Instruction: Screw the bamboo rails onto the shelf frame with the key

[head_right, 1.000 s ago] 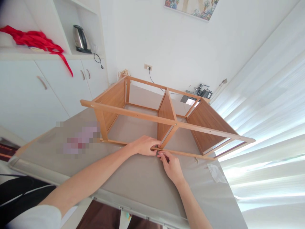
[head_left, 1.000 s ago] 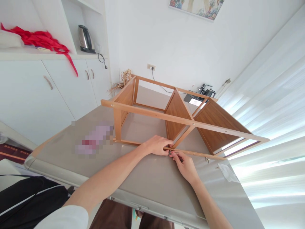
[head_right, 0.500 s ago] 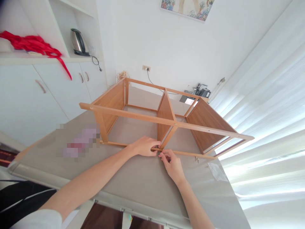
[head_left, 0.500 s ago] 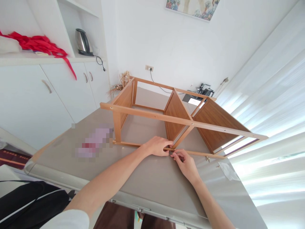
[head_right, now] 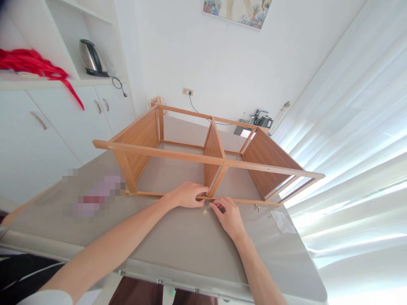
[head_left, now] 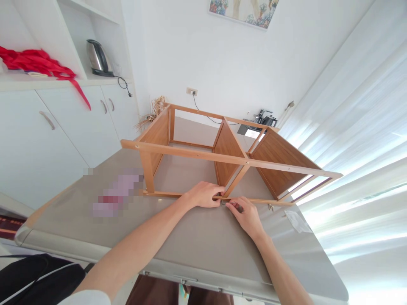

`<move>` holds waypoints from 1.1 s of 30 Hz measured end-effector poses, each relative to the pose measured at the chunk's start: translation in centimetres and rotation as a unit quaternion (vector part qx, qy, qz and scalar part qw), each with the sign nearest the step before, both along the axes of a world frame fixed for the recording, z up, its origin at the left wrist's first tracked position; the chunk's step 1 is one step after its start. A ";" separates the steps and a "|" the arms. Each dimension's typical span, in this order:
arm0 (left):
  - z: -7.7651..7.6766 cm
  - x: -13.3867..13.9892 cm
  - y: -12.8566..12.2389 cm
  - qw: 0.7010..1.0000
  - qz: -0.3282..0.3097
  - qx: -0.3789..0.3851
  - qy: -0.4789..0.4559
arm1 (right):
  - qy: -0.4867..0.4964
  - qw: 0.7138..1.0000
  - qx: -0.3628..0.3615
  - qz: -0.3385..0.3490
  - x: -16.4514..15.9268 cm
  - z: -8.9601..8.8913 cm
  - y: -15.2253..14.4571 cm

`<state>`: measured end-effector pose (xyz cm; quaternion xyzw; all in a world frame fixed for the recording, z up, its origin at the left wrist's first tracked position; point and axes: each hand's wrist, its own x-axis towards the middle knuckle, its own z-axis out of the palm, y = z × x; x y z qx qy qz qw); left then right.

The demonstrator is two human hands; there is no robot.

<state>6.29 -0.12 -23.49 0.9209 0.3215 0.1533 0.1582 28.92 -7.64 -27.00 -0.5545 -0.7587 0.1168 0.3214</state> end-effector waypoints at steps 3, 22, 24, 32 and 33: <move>0.0 0.0 0.0 1.000 0.002 0.001 0.003 | -0.021 1.000 0.006 -0.006 0.3 0.0 0.0; 0.3 0.3 -0.2 1.000 0.012 -0.004 0.020 | -0.075 0.993 0.051 0.076 0.0 0.5 -0.2; 0.5 0.3 -0.3 1.000 0.013 -0.002 0.023 | -0.083 0.992 0.049 0.082 0.0 0.5 -0.2; 1.0 0.5 -0.6 0.999 0.021 -0.005 0.040 | -0.084 0.991 0.053 0.090 0.0 0.6 -0.5; 1.1 0.5 -0.6 0.999 0.023 -0.006 0.045 | -0.083 0.991 0.055 0.091 -0.1 0.7 -0.6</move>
